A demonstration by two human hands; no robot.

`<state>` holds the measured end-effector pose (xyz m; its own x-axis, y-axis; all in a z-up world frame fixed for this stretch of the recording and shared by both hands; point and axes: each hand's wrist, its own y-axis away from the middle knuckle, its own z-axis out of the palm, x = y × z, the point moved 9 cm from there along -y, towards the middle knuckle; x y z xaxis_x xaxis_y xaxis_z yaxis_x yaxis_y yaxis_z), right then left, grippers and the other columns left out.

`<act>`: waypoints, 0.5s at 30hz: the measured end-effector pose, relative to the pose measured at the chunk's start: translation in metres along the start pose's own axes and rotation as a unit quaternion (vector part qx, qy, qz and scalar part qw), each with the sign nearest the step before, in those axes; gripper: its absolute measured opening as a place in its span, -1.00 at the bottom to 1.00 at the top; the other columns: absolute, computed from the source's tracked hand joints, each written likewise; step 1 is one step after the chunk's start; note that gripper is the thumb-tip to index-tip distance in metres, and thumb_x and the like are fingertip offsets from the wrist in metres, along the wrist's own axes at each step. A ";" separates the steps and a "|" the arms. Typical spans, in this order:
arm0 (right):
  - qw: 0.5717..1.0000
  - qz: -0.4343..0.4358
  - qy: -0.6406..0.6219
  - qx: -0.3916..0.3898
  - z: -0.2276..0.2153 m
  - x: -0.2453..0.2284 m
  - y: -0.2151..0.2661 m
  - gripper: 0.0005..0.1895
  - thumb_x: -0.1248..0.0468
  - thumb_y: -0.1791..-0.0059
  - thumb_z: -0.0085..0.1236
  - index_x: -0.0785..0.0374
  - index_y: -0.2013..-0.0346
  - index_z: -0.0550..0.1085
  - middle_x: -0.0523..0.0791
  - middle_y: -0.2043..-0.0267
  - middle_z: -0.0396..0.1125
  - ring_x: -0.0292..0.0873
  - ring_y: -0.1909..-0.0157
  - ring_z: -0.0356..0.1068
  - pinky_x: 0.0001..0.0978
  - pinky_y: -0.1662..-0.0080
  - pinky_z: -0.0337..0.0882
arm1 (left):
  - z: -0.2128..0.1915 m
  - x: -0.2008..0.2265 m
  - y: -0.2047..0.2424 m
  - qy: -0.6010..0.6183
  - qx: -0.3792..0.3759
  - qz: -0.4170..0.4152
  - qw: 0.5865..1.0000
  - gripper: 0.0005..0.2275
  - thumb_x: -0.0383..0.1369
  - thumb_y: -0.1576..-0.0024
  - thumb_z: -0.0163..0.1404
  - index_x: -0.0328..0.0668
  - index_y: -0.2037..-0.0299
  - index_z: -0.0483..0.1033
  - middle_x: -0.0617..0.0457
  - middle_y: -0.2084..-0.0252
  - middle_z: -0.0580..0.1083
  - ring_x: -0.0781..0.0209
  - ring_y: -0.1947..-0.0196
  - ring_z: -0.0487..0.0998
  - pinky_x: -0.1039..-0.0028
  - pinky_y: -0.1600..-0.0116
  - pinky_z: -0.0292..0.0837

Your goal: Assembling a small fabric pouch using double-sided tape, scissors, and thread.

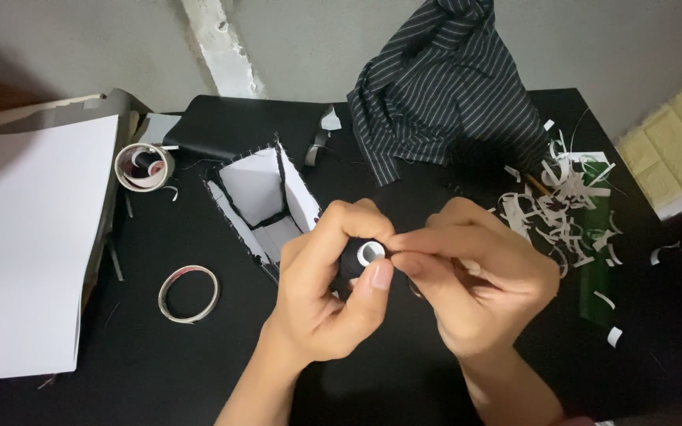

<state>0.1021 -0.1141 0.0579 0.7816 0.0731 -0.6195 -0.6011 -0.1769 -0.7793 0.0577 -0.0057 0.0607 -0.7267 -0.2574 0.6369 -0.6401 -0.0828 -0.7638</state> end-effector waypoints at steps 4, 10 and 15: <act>0.999 0.004 -0.038 -0.012 0.002 0.005 -0.001 -0.91 0.37 0.16 0.14 0.37 0.44 0.45 -0.05 0.53 0.34 -0.25 0.54 0.16 -0.54 0.44 0.14 | -0.001 -0.001 -0.001 -0.009 -0.017 -0.031 0.999 -0.85 -0.35 -0.19 -0.26 -0.28 0.28 0.27 0.09 0.47 0.22 0.39 0.63 0.10 0.62 0.46 0.01; 0.994 -0.013 -0.087 -0.060 0.017 0.003 -0.008 -0.86 0.34 0.08 -0.03 0.38 0.46 0.31 -0.06 0.56 0.15 -0.26 0.54 0.12 -0.54 0.46 0.07 | -0.001 0.013 -0.009 -0.087 -0.035 -0.003 0.996 -0.83 -0.40 -0.20 -0.28 -0.35 0.30 0.33 0.04 0.50 0.24 0.32 0.62 0.11 0.58 0.47 0.01; 0.915 0.135 -0.376 -0.057 0.029 0.042 -0.001 -0.93 0.30 0.01 0.00 0.24 0.33 0.36 -0.03 -0.07 0.16 -0.23 0.13 0.21 -0.35 -0.05 0.27 | -0.007 0.003 -0.010 -0.132 -0.019 -0.064 0.989 -0.88 -0.43 -0.18 -0.25 -0.25 0.33 0.34 0.08 0.46 0.30 0.34 0.63 0.12 0.60 0.51 0.03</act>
<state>0.1311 -0.0825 0.0296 0.2459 0.6582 -0.7116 -0.7011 -0.3862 -0.5995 0.0600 0.0008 0.0706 -0.5510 -0.4904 0.6752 -0.7354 -0.0970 -0.6706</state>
